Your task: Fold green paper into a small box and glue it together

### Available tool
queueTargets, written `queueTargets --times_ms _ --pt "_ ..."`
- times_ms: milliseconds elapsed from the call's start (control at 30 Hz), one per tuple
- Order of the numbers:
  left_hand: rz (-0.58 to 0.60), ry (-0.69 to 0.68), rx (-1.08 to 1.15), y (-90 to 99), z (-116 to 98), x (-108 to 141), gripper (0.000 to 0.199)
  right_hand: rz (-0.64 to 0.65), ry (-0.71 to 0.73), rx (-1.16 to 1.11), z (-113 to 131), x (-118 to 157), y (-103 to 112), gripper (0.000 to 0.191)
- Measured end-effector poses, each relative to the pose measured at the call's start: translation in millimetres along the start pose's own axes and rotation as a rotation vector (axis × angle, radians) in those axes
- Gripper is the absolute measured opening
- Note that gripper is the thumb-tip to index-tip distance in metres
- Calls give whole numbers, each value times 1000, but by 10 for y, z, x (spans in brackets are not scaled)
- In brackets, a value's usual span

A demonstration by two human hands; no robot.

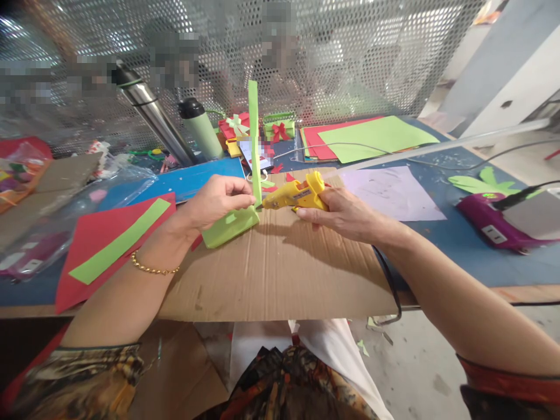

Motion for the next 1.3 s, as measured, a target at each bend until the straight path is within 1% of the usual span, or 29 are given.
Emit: queueTargets --times_ms 167,333,467,667,800,1000,1200,1300 --pt "8 6 -21 3 24 -6 17 -35 23 -43 28 -3 -1 59" --pt "19 -7 10 5 8 -1 15 -53 -15 -4 25 0 5 58" --pt "15 -8 -11 6 16 -4 16 -49 18 -48 31 -3 -5 55" --pt "13 -13 -12 1 28 -10 17 -55 -14 -1 16 -5 20 60" --pt "21 -5 3 -5 3 -3 16 -62 -31 18 26 0 27 59" --pt "4 -28 -8 21 22 -6 15 -39 5 -26 88 9 24 52" --pt "3 -35 -4 21 38 -7 14 -66 -50 43 32 6 51 57" --pt "4 -30 -8 21 37 -3 14 -69 -53 54 35 3 50 56"
Point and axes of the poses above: each hand's wrist, its own x-axis away from the middle knuckle, its own y-axis out of the back of the hand, z = x × y, the point moved 2 cm from there along -x, towards the middle knuckle, and after that the axes turned 10 degrees about -x, right-handed, at the moved point
